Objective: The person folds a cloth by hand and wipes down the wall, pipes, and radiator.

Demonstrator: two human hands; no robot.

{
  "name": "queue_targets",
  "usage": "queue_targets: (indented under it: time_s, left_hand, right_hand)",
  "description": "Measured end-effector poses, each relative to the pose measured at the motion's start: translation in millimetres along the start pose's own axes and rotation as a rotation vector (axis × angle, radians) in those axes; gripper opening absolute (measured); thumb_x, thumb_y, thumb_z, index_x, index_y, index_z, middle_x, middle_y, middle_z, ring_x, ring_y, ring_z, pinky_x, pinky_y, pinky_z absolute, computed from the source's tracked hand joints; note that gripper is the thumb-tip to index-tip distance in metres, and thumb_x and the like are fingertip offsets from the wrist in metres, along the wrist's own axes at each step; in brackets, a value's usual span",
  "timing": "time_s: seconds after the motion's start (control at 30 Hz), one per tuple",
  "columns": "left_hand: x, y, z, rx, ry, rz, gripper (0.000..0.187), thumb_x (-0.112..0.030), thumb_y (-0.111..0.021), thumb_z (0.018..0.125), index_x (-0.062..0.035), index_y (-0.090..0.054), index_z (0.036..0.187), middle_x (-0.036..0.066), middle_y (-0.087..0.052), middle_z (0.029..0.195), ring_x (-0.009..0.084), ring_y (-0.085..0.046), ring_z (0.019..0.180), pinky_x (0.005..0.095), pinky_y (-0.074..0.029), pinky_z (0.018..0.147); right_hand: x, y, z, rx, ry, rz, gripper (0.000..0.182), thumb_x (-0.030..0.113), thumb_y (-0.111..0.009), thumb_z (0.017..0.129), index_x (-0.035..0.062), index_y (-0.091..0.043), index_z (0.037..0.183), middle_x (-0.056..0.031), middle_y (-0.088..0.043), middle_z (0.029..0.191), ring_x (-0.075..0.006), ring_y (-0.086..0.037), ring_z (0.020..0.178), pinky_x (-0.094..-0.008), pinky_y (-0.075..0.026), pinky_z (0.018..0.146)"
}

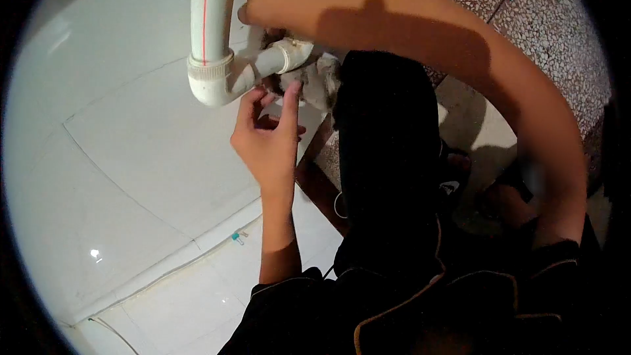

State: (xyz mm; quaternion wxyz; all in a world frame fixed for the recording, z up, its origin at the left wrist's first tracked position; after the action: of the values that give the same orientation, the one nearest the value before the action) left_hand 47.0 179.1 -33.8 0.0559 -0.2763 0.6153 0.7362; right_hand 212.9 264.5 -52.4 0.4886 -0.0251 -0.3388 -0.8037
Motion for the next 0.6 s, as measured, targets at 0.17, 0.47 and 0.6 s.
queue_targets:
  time_s: [0.17,0.47,0.6]
  left_hand:
    - [22.8,-9.9,-0.3,-0.091,-0.194,0.012,0.026,-0.011,-0.075,0.077,0.0025,-0.061,0.094,0.007,-0.064,0.084,0.0095,-0.055,0.06,0.0224,-0.045,0.057]
    - [-31.3,42.7,3.3,-0.315,-0.671,0.06,0.032,0.007,-0.069,0.073,0.0022,-0.059,0.103,0.006,-0.062,0.086,0.0091,-0.054,0.071,0.0206,-0.045,0.065]
    - [-26.6,52.8,4.6,-0.38,-0.622,0.042,0.02,0.006,-0.07,0.073,0.004,-0.065,0.092,0.005,-0.065,0.082,0.0089,-0.055,0.066,0.0212,-0.046,0.064]
  right_hand:
    - [13.5,-6.5,0.7,-0.009,-0.028,-0.002,0.008,0.01,-0.063,0.074,0.0094,-0.068,0.08,-0.0102,-0.067,0.077,-0.0287,-0.069,0.081,-0.0398,-0.056,0.065]
    - [-14.2,-5.2,-6.7,0.116,-0.07,0.337,0.007,0.004,-0.057,0.08,-0.0021,-0.059,0.077,-0.0218,-0.061,0.074,-0.0323,-0.061,0.072,-0.0401,-0.05,0.066]
    - [11.0,-8.0,-7.9,-0.101,-0.117,0.11,0.007,0.014,-0.064,0.074,0.01,-0.066,0.079,-0.011,-0.066,0.078,-0.0303,-0.067,0.079,-0.0413,-0.054,0.068]
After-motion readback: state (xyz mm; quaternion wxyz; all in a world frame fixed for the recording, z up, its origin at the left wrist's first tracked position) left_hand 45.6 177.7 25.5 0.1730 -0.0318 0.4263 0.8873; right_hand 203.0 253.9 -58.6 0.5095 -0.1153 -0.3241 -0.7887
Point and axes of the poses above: each hand's wrist, its own z-axis towards the middle knuckle, its own y-axis out of the back of the hand, x = y × z, the point moved 5 cm from there along z, towards the middle knuckle
